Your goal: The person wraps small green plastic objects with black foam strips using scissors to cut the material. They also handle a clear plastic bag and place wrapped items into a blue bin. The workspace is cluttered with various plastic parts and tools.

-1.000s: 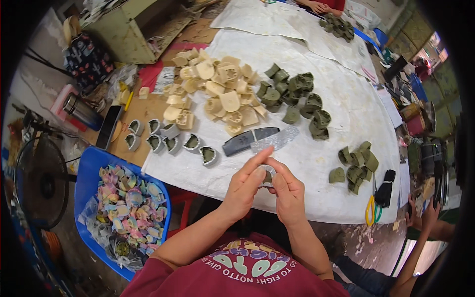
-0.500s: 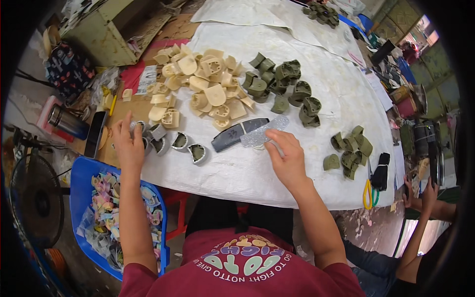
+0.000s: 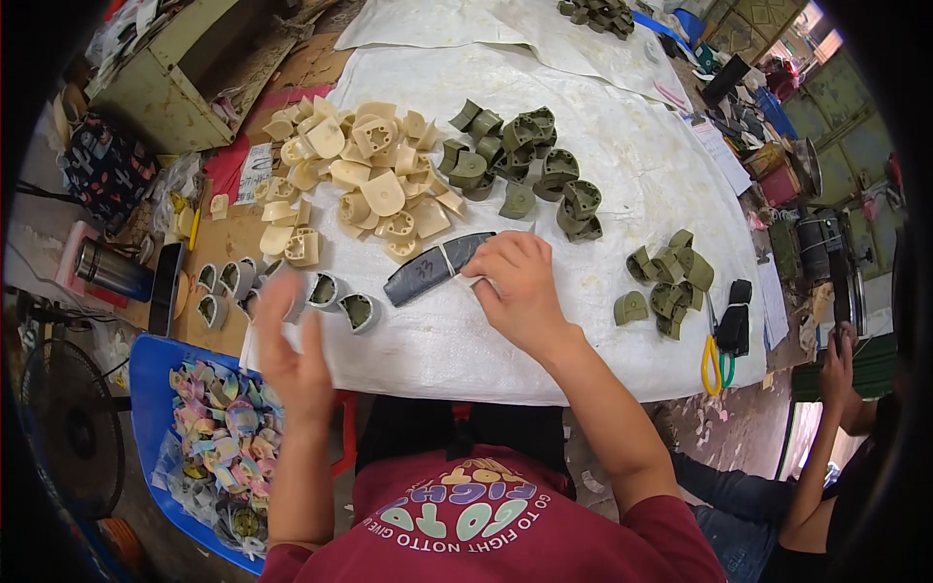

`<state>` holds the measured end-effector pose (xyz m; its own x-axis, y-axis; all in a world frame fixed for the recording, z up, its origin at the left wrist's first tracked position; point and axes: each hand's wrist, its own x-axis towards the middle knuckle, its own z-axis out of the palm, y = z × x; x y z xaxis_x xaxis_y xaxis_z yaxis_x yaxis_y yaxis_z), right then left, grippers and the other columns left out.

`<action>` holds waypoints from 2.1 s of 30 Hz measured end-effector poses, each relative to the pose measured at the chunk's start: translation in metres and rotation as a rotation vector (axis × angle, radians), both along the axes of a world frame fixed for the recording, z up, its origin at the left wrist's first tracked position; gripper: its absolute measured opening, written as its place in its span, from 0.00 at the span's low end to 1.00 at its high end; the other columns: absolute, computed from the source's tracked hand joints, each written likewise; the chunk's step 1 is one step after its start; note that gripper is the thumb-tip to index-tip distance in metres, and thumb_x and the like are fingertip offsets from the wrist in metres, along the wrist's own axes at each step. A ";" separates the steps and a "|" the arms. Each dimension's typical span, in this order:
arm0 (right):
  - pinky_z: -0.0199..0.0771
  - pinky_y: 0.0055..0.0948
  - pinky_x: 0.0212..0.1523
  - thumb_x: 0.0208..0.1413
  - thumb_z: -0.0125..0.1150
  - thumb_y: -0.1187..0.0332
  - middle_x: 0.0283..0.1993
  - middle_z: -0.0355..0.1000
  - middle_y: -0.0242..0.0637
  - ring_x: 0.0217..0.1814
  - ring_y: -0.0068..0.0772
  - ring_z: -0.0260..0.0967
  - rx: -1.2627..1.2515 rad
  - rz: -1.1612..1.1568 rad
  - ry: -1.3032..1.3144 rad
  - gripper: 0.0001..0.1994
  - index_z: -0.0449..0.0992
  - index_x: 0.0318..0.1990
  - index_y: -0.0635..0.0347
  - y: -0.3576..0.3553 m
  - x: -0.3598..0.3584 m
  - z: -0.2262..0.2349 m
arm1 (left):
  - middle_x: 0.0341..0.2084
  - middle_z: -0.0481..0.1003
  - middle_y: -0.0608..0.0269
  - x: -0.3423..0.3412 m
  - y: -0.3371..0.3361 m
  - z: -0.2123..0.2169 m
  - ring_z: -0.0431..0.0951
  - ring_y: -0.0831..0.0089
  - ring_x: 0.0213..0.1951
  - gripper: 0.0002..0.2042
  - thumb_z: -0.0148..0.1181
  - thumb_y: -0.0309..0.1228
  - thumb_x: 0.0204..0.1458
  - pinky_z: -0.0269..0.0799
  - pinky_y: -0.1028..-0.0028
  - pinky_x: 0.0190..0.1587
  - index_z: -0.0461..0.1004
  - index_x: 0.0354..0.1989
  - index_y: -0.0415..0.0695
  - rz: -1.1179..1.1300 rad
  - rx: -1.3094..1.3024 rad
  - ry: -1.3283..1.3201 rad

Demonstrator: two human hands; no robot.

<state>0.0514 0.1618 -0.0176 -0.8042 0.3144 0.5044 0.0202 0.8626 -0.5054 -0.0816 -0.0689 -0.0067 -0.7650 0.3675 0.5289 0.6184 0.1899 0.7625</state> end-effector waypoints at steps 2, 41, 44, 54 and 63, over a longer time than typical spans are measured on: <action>0.64 0.32 0.48 0.47 0.64 0.76 0.34 0.74 0.32 0.43 0.32 0.69 -0.256 -0.006 0.132 0.07 0.77 0.36 0.60 -0.010 0.012 0.015 | 0.45 0.74 0.52 0.037 0.012 -0.011 0.72 0.63 0.51 0.14 0.55 0.19 0.50 0.63 0.68 0.57 0.73 0.47 0.36 -0.259 0.043 -0.400; 0.72 0.24 0.46 0.56 0.57 0.78 0.39 0.77 0.38 0.41 0.24 0.72 -1.312 -0.030 0.189 0.06 0.75 0.40 0.66 -0.021 0.138 0.023 | 0.41 0.72 0.61 0.110 0.137 0.002 0.75 0.73 0.42 0.20 0.53 0.20 0.50 0.72 0.74 0.43 0.66 0.55 0.39 -0.833 0.170 -1.269; 0.70 0.21 0.44 0.55 0.59 0.76 0.38 0.76 0.32 0.41 0.18 0.69 -1.219 0.069 0.052 0.06 0.77 0.40 0.65 -0.027 0.124 0.029 | 0.42 0.72 0.61 0.092 0.112 -0.001 0.74 0.73 0.44 0.23 0.53 0.21 0.50 0.72 0.73 0.45 0.66 0.58 0.40 -0.822 0.126 -1.224; 0.67 0.29 0.44 0.51 0.60 0.75 0.34 0.73 0.35 0.36 0.31 0.68 -0.711 -0.110 -0.091 0.19 0.74 0.53 0.55 -0.030 0.104 0.050 | 0.50 0.71 0.57 0.090 0.088 0.000 0.72 0.73 0.49 0.19 0.54 0.21 0.50 0.64 0.74 0.54 0.69 0.53 0.39 -0.699 0.134 -1.080; 0.71 0.29 0.39 0.52 0.59 0.75 0.33 0.74 0.37 0.37 0.32 0.72 -0.707 -0.072 -0.107 0.25 0.66 0.60 0.57 -0.030 0.095 0.056 | 0.56 0.66 0.57 0.092 0.081 0.003 0.66 0.72 0.56 0.24 0.45 0.28 0.61 0.59 0.73 0.59 0.54 0.67 0.40 -0.855 0.032 -0.933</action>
